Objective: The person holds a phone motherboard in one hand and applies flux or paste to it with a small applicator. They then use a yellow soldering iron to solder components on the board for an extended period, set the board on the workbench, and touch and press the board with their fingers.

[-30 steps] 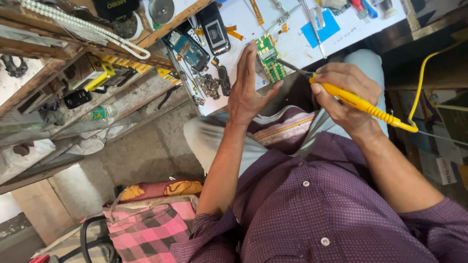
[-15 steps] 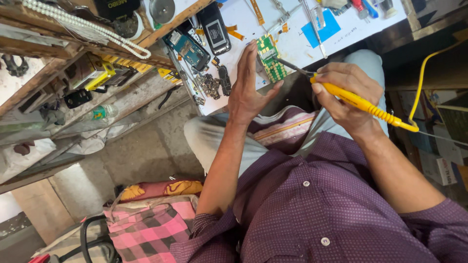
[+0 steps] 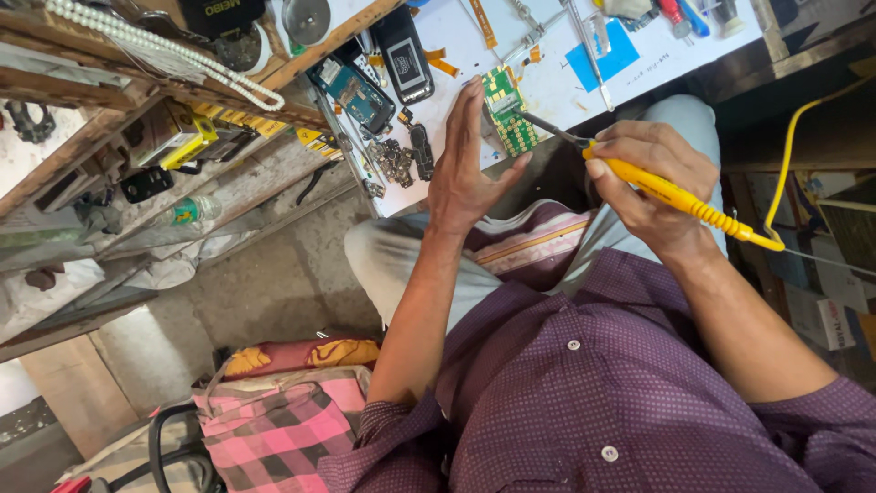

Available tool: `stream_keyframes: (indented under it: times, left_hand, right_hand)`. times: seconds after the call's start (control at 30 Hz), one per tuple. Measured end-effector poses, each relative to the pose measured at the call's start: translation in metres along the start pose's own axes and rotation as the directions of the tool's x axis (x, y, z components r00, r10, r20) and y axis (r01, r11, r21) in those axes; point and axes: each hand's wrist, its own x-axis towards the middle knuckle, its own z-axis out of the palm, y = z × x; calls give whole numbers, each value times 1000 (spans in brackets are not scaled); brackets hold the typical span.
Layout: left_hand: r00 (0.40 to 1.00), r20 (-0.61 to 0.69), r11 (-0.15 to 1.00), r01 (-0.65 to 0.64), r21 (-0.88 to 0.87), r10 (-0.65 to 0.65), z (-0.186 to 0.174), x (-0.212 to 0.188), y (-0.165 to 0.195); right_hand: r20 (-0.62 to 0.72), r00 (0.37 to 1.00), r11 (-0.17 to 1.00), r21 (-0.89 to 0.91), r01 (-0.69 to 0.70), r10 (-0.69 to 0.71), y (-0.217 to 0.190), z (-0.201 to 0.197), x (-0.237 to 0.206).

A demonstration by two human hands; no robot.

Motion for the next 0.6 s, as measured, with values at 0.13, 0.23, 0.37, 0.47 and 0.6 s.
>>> stream_keyframes:
  times: [0.13, 0.23, 0.37, 0.47, 0.6]
  left_hand:
    - [1000, 10, 1000, 18, 9, -18, 0, -1, 0]
    - [1000, 5, 1000, 8, 9, -8, 1, 0, 0]
    - [1000, 3, 1000, 14, 25, -14, 0, 0, 0]
    - [1000, -5, 1000, -4, 19, 4, 0, 0, 0]
    - [1000, 0, 1000, 4, 12, -4, 0, 1, 0]
  right_hand:
    - [-9, 1000, 1000, 4, -10, 10, 1, 1, -1]
    - [-8, 1000, 1000, -5, 2, -2, 1, 1, -1]
    - [-7, 1000, 1000, -4, 13, -13, 2, 1, 0]
    - [-6, 1000, 1000, 12, -23, 23, 0, 1, 0]
    - [0, 1000, 1000, -13, 7, -7, 0, 0, -1]
